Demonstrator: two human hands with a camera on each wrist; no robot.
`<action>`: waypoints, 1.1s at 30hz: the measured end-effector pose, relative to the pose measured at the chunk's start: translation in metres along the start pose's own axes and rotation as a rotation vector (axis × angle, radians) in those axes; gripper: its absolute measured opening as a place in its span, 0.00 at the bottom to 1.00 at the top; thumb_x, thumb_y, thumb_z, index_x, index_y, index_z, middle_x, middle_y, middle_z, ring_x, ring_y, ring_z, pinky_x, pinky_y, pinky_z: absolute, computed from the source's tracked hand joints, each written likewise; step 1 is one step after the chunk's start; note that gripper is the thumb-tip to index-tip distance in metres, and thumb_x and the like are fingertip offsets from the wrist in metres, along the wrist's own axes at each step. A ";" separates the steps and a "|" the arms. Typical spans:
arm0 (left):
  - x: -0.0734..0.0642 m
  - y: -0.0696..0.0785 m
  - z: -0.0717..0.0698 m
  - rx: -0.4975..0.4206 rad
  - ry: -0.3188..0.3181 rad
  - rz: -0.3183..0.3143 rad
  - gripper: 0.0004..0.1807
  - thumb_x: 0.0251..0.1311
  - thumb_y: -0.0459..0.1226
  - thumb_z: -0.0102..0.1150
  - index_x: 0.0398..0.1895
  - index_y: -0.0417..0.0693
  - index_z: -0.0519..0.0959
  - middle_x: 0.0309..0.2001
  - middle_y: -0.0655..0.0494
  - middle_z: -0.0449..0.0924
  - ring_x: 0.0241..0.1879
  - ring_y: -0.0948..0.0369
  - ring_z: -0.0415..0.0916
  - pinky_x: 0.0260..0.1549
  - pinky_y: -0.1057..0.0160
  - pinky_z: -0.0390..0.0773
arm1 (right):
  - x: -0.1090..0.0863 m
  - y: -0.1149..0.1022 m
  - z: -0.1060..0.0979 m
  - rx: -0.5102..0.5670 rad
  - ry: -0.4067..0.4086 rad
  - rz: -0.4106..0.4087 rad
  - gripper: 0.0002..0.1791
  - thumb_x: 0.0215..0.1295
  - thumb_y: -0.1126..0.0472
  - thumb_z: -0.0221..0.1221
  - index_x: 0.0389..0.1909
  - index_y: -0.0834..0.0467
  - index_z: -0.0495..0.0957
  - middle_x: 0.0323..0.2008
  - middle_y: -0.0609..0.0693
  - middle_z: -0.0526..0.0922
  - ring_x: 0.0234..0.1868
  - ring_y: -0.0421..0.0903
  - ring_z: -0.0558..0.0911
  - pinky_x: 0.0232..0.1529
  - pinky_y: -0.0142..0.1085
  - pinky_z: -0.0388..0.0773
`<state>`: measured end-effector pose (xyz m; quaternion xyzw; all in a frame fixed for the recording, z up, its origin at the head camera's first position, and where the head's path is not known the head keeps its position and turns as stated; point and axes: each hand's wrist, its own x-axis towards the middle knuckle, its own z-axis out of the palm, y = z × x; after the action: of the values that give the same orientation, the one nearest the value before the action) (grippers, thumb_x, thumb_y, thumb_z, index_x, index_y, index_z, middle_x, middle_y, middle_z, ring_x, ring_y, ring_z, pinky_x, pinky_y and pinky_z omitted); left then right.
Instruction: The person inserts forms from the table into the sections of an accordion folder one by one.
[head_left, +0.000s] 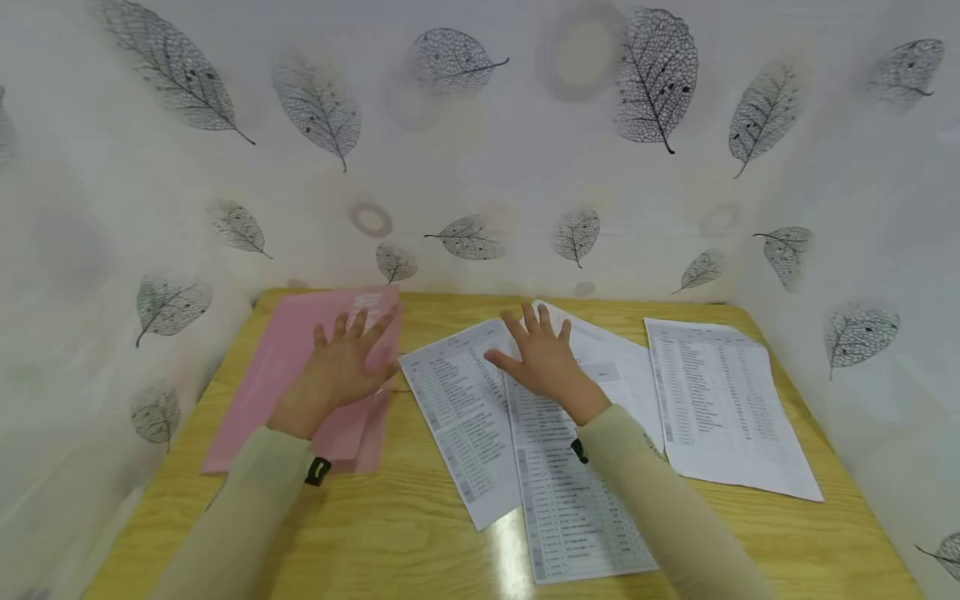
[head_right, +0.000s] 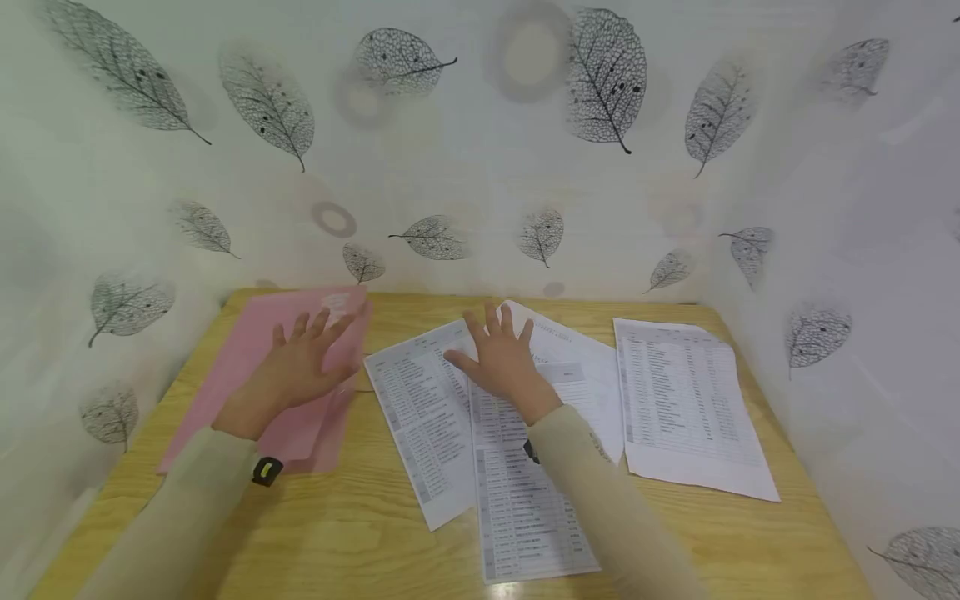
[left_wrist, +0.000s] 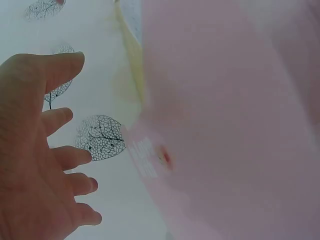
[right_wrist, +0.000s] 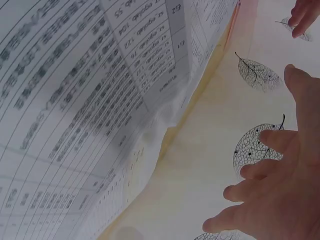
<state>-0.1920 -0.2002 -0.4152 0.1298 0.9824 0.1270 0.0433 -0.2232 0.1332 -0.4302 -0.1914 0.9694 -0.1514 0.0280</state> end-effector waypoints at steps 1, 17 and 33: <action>-0.001 -0.001 0.001 -0.006 -0.001 0.000 0.44 0.76 0.58 0.49 0.88 0.64 0.42 0.83 0.29 0.45 0.80 0.25 0.40 0.70 0.19 0.36 | 0.001 -0.004 0.001 0.006 -0.011 -0.011 0.46 0.76 0.31 0.51 0.85 0.51 0.54 0.85 0.66 0.46 0.85 0.69 0.43 0.73 0.79 0.39; -0.011 -0.009 0.017 -0.040 -0.030 0.001 0.41 0.69 0.50 0.57 0.83 0.52 0.60 0.79 0.24 0.53 0.76 0.25 0.54 0.66 0.16 0.51 | 0.013 -0.064 0.031 -0.020 -0.136 -0.160 0.45 0.75 0.30 0.52 0.84 0.49 0.56 0.84 0.65 0.49 0.84 0.69 0.47 0.74 0.77 0.43; -0.013 -0.012 0.025 -0.083 -0.074 -0.014 0.39 0.67 0.44 0.59 0.82 0.53 0.62 0.77 0.20 0.54 0.69 0.24 0.63 0.55 0.24 0.74 | 0.024 -0.103 0.065 -0.037 -0.247 -0.245 0.45 0.73 0.27 0.51 0.84 0.44 0.58 0.85 0.62 0.50 0.84 0.67 0.48 0.74 0.76 0.46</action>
<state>-0.1797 -0.2090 -0.4415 0.1256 0.9750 0.1622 0.0858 -0.2008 0.0149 -0.4602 -0.3256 0.9306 -0.1111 0.1249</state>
